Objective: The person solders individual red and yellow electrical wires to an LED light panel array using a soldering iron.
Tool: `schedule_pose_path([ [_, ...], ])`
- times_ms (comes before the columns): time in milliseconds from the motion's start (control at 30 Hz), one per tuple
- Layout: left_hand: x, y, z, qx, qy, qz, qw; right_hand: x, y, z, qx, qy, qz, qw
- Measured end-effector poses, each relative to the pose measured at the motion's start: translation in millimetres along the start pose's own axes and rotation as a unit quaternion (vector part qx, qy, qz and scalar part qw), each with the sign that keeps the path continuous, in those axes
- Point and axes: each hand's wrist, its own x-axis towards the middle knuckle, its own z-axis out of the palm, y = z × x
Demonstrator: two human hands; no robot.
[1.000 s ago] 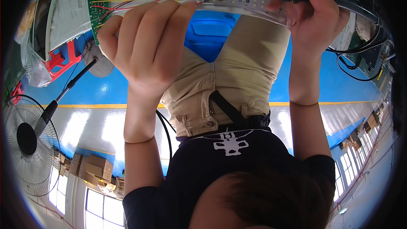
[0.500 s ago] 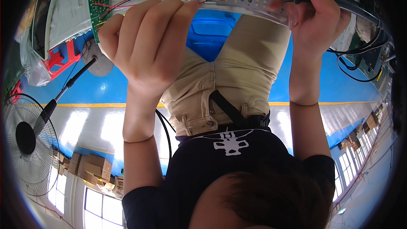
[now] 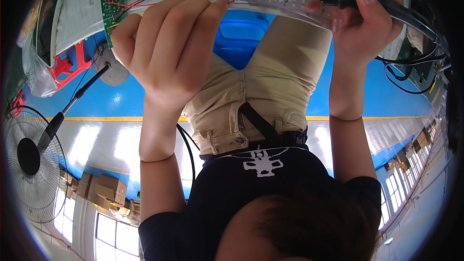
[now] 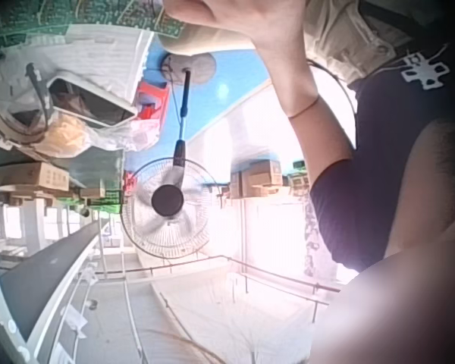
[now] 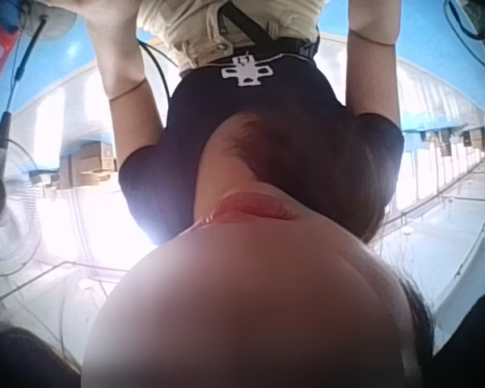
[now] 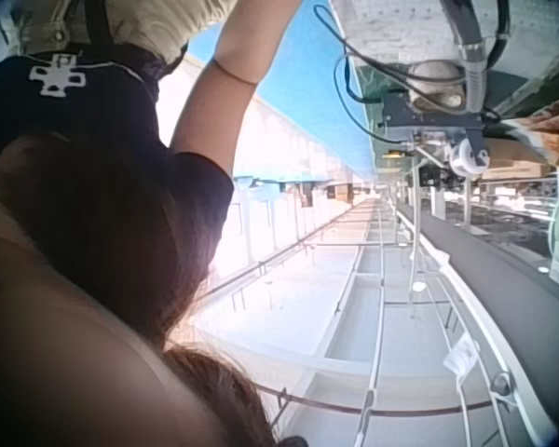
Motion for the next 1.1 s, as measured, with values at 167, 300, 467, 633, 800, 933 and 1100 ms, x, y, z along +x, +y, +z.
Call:
schedule_pose_path([
  [167, 5, 3, -11, 0.029, -0.054, -0.007, 0.998, -4, 13, 2, -0.010, 0.021, -0.046, 0.999],
  [300, 5, 3, -12, 0.030, -0.056, -0.005, 0.998, -6, 9, 14, 0.018, 0.055, -0.033, 0.998],
  [467, 8, 4, -12, 0.026, -0.055, -0.009, 0.998, -1, -4, -2, -0.025, 0.004, 0.004, 1.000],
  [633, 5, 3, -12, 0.030, -0.055, -0.010, 0.998, -6, 15, 23, 0.049, 0.032, -0.011, 0.998],
  [800, 5, 3, -12, 0.031, -0.055, -0.008, 0.998, -5, 12, 4, -0.011, 0.070, -0.011, 0.997],
  [933, 6, 3, -11, 0.032, -0.054, -0.004, 0.998, -2, -4, 0, -0.050, -0.003, 0.003, 0.999],
  [1100, 6, 4, -13, 0.037, -0.059, -0.006, 0.998, -4, 2, 8, -0.026, 0.040, -0.020, 0.999],
])
